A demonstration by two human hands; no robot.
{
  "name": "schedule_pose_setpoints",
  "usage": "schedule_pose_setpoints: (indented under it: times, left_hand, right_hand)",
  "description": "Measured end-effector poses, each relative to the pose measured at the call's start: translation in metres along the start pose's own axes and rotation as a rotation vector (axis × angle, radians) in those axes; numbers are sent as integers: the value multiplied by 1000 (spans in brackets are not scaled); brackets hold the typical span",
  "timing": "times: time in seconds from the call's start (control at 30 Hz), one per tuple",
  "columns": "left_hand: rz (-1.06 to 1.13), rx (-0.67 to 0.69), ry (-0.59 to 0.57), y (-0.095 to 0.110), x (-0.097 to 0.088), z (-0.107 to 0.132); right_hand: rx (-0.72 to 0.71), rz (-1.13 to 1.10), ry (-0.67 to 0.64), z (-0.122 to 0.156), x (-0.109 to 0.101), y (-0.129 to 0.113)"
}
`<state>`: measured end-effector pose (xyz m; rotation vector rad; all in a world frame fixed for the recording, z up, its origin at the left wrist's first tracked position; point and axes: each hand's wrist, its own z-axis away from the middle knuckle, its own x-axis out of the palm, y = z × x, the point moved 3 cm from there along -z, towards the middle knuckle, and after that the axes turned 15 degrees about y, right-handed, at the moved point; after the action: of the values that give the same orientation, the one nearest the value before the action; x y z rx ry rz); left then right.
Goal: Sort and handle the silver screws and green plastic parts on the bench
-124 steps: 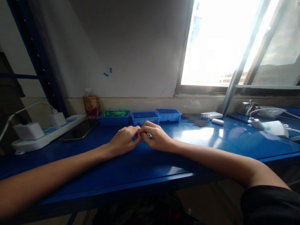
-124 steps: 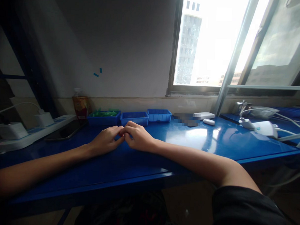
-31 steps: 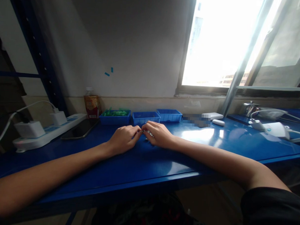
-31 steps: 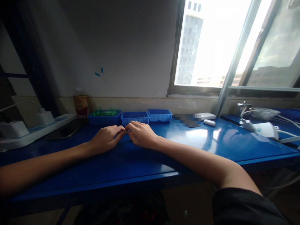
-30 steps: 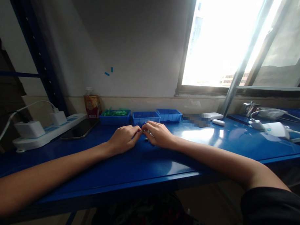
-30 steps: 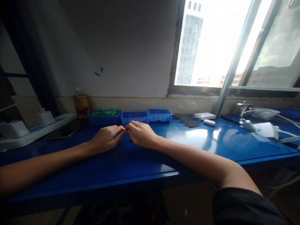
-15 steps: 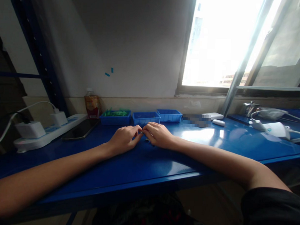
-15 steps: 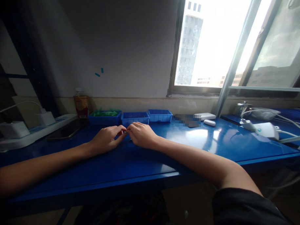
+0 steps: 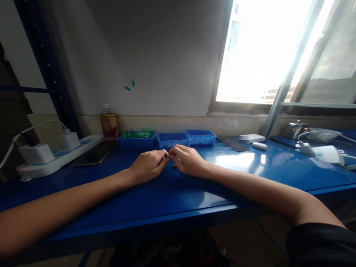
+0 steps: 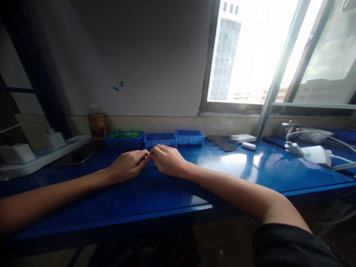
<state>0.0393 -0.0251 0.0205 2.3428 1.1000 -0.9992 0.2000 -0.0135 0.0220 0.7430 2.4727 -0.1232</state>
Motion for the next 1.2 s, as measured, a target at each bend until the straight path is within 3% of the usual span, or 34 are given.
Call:
schedule_pose_setpoints:
  times: [0.2, 0.43, 0.67, 0.87, 1.2]
  left_hand:
    - [78, -5, 12, -3, 2, 1]
    - [-4, 41, -33, -1, 1, 0]
    - [-69, 32, -24, -2, 3, 1]
    - [-101, 65, -24, -4, 3, 1]
    - [32, 3, 29, -3, 1, 2]
  right_hand:
    - [-23, 102, -66, 0, 2, -1]
    - [-42, 113, -110, 1, 5, 0]
    - [53, 36, -38, 0, -1, -1]
    - [-9, -15, -19, 2, 0, -1]
    - [18, 26, 17, -1, -1, -1]
